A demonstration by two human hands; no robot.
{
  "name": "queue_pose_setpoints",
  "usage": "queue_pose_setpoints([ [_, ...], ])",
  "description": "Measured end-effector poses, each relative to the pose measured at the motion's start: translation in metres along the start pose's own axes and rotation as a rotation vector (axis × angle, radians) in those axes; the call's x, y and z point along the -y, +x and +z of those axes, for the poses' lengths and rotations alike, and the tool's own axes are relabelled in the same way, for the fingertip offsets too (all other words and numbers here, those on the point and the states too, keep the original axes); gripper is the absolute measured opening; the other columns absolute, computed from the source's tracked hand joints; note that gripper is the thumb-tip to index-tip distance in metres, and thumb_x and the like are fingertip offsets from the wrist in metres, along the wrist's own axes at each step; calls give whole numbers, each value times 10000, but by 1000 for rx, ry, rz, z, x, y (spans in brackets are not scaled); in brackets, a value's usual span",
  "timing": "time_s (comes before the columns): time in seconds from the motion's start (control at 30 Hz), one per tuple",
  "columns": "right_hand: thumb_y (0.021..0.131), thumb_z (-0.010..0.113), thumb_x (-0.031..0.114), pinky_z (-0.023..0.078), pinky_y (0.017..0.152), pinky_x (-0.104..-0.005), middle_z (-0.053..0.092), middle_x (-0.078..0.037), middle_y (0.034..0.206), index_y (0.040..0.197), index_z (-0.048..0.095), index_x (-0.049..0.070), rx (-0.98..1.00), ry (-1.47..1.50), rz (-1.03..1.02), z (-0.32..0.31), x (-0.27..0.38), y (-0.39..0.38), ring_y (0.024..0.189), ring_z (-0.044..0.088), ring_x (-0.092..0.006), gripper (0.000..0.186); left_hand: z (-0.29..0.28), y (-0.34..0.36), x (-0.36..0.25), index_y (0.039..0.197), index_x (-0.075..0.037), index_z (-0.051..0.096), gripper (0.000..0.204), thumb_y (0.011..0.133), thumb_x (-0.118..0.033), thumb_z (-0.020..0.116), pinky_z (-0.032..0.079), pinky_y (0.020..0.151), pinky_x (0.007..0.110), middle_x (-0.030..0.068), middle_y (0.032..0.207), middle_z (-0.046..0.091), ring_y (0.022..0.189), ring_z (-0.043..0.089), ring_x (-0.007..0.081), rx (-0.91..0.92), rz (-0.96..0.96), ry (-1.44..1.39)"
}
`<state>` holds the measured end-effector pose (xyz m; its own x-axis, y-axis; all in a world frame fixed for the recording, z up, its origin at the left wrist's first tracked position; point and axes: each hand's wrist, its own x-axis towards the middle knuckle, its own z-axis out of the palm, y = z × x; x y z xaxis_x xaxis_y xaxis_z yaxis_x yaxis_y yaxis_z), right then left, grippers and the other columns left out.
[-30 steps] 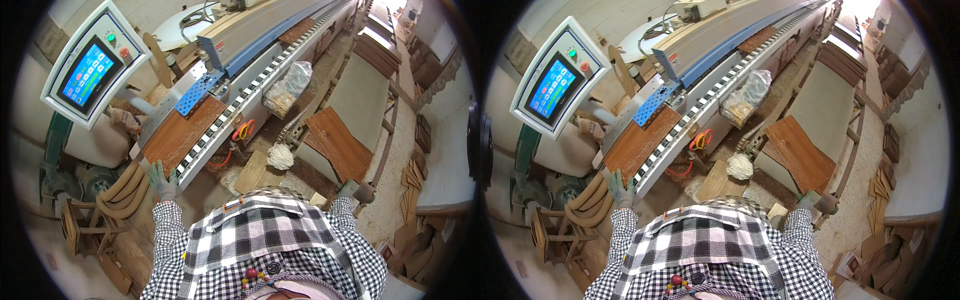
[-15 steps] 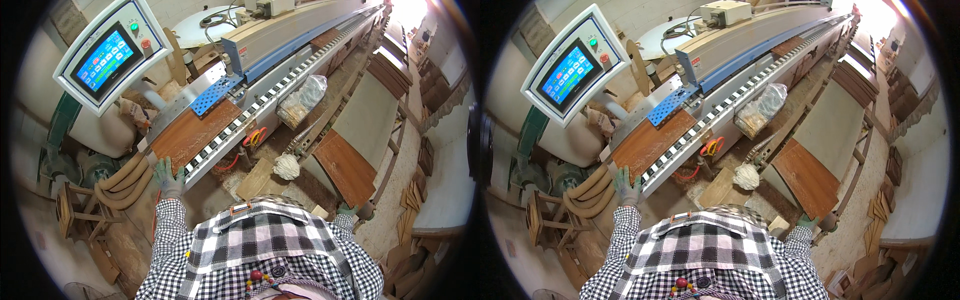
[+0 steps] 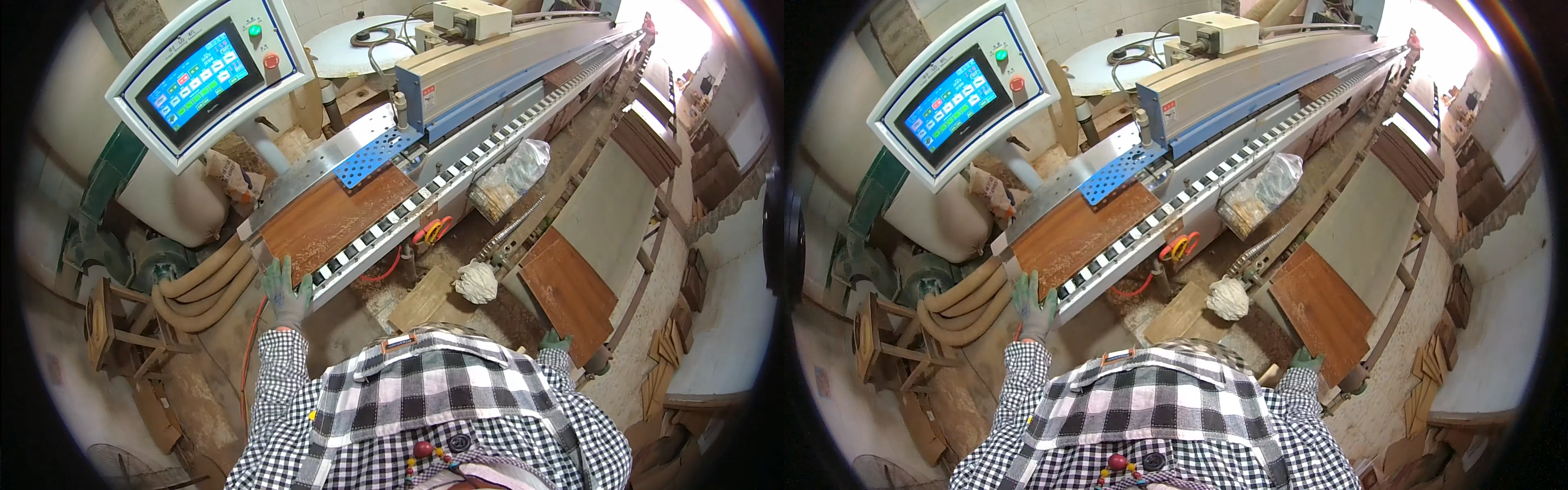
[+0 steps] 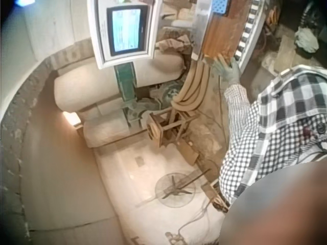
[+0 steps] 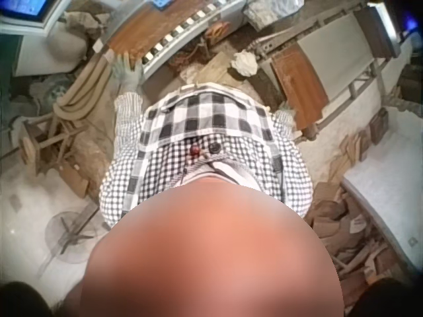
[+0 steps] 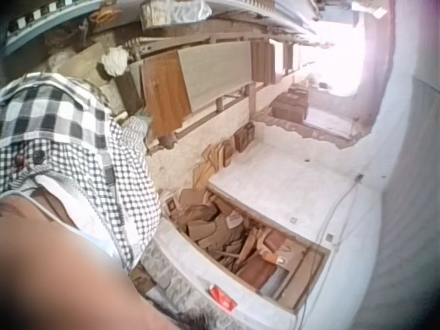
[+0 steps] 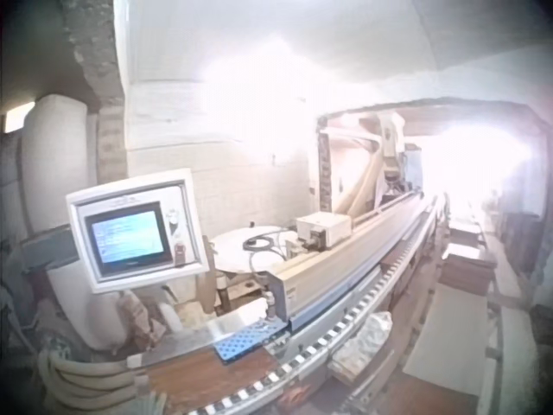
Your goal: The person feeds rectangular wooden boards through a belt sander, one at a time, using both hands to guide each piece along the conveyor. After each board passes through, the person stacks the finished pieces on a nearby table.
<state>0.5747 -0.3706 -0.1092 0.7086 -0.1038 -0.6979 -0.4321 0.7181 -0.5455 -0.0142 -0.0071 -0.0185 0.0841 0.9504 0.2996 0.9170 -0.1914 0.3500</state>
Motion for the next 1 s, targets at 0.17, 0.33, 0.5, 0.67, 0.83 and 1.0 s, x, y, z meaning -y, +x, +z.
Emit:
queue_pose_setpoints([
  [0.17,969,464,446,378,1087,-379,468,-103,1450,1391,451,58,33,32,34,-9,5,-7,1312,449,-259,573,3,-15,16,1496,-221,374,675,907,-453,608,160,1174,507,114,1537,355,1434,282,317,-29,-24,-18],
  [0.33,973,477,408,421,1043,-399,516,-95,1399,1347,496,70,88,40,77,-9,7,-11,1246,505,-267,505,-4,-13,9,1498,-215,375,664,916,-443,598,160,1176,495,97,1539,369,1439,280,318,17,-44,13],
  [0.5,924,490,404,440,1016,-389,578,-62,1357,1293,553,87,90,3,10,-5,4,-27,1236,533,-265,490,-2,-9,11,1504,-217,366,664,922,-450,584,138,1184,493,89,1543,368,1450,265,309,61,-51,26],
  [0.67,944,453,396,411,1049,-383,570,-55,1369,1316,533,77,219,-234,-91,-25,6,1,1276,504,-253,496,-19,0,-14,1505,-213,359,658,934,-491,530,101,1191,501,100,1541,367,1454,249,309,159,-96,72],
  [0.83,956,492,430,384,1068,-356,551,-105,1358,1335,497,48,144,42,46,-18,4,-10,1276,493,-244,538,-21,20,-45,1500,-180,363,667,934,-503,508,73,1194,518,120,1539,363,1455,243,302,211,-46,114],
  [1.0,924,569,500,390,1070,-368,535,-104,1371,1357,490,59,2,74,43,2,12,-59,1272,495,-258,623,-7,45,-87,1506,-162,353,692,935,-531,480,45,1198,511,120,1552,346,1464,231,291,273,-39,130],
])
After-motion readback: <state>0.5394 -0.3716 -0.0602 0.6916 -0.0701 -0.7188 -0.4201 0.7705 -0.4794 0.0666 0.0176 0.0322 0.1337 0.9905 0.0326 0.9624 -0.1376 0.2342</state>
